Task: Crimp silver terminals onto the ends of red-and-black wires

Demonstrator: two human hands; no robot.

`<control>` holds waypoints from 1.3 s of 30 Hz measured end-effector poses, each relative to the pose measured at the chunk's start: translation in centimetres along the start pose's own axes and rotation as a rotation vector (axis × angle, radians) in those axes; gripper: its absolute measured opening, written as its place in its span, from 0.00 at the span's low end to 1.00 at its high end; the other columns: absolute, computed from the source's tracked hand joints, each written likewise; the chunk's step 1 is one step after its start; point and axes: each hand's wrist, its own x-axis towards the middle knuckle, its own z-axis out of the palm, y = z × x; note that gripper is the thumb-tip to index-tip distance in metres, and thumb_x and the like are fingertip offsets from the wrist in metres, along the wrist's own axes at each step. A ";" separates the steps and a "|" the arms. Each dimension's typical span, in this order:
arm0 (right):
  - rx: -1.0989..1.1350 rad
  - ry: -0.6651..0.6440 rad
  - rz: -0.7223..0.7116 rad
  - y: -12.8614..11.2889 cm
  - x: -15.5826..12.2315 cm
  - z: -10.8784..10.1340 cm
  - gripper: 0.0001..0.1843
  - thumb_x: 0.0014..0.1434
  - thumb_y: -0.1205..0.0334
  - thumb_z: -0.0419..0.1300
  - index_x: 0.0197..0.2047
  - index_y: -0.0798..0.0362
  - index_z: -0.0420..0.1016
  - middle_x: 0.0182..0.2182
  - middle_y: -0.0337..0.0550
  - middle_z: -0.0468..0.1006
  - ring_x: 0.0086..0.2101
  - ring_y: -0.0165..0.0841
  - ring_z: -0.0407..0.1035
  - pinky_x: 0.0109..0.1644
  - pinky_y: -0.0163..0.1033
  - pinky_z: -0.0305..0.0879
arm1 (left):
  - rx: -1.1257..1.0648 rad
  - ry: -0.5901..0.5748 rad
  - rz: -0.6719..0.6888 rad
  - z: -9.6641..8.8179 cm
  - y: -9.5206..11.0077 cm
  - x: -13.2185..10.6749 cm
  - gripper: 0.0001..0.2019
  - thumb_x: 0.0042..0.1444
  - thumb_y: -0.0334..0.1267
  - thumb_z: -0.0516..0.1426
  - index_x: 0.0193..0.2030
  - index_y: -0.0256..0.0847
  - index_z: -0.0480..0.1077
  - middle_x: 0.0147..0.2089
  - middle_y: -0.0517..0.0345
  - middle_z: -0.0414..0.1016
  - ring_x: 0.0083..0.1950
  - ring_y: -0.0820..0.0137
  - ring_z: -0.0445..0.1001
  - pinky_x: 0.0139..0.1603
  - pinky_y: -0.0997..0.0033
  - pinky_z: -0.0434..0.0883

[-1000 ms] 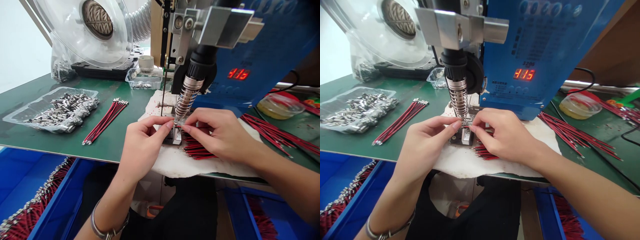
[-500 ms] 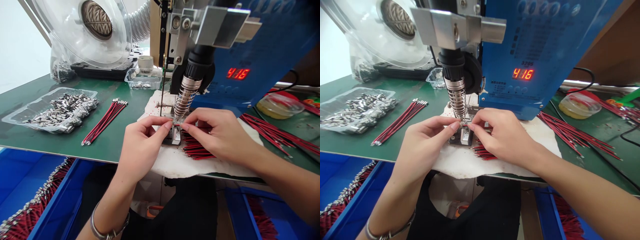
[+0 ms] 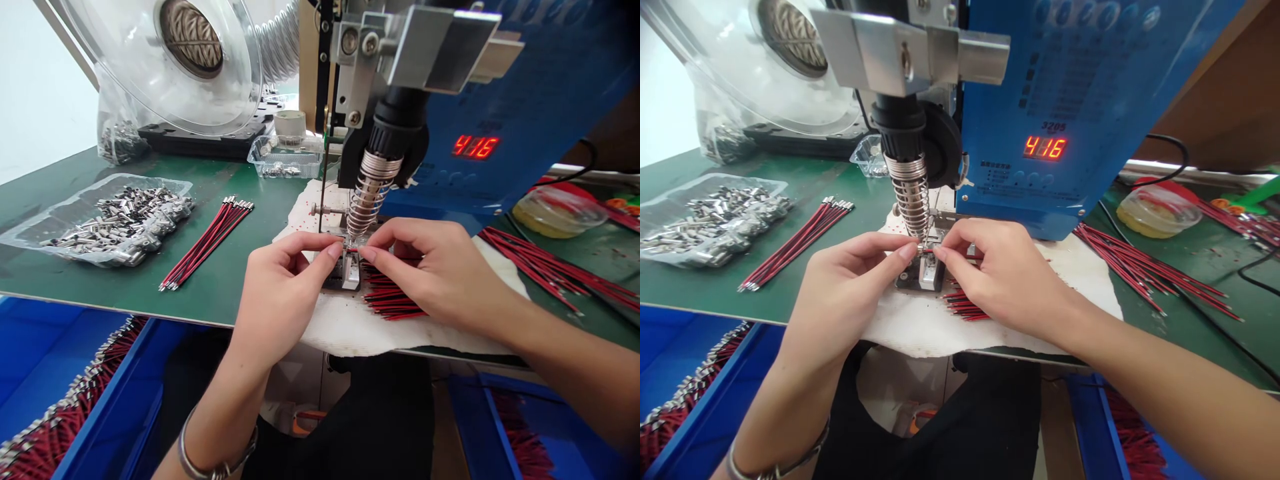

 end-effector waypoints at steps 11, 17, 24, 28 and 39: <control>-0.007 0.000 0.005 0.0 0.0 0.0 0.10 0.65 0.57 0.59 0.34 0.51 0.78 0.27 0.36 0.79 0.24 0.28 0.67 0.29 0.36 0.59 | -0.003 0.008 0.001 0.0 0.2 0.0 0.07 0.54 0.46 0.66 0.36 0.46 0.82 0.37 0.56 0.81 0.34 0.69 0.74 0.27 0.74 0.65; -0.002 0.007 -0.002 -0.1 0.0 0.0 0.10 0.65 0.59 0.60 0.33 0.51 0.78 0.27 0.34 0.79 0.24 0.26 0.66 0.29 0.34 0.60 | -0.003 0.006 0.000 0.0 0.2 0.0 0.08 0.55 0.45 0.66 0.36 0.45 0.82 0.36 0.55 0.80 0.33 0.70 0.73 0.27 0.75 0.65; -0.003 0.010 -0.010 -0.1 0.0 0.1 0.09 0.65 0.60 0.60 0.33 0.51 0.78 0.28 0.33 0.79 0.26 0.25 0.67 0.31 0.33 0.61 | 0.008 0.020 0.018 0.0 0.1 0.0 0.06 0.55 0.44 0.66 0.36 0.46 0.82 0.34 0.57 0.80 0.32 0.72 0.72 0.26 0.77 0.64; -0.007 0.016 -0.022 -0.1 0.1 0.1 0.09 0.65 0.61 0.60 0.33 0.51 0.78 0.28 0.33 0.79 0.26 0.25 0.67 0.31 0.33 0.61 | 0.009 0.025 0.029 0.0 0.0 0.0 0.05 0.55 0.43 0.66 0.35 0.47 0.82 0.35 0.57 0.80 0.32 0.72 0.73 0.26 0.77 0.63; -0.018 0.038 -0.051 -0.1 0.0 0.1 0.08 0.63 0.64 0.61 0.32 0.52 0.77 0.24 0.33 0.77 0.22 0.25 0.64 0.29 0.36 0.59 | -0.031 0.000 0.014 0.1 -0.2 0.0 0.05 0.55 0.44 0.66 0.37 0.49 0.82 0.38 0.57 0.82 0.34 0.71 0.76 0.31 0.75 0.68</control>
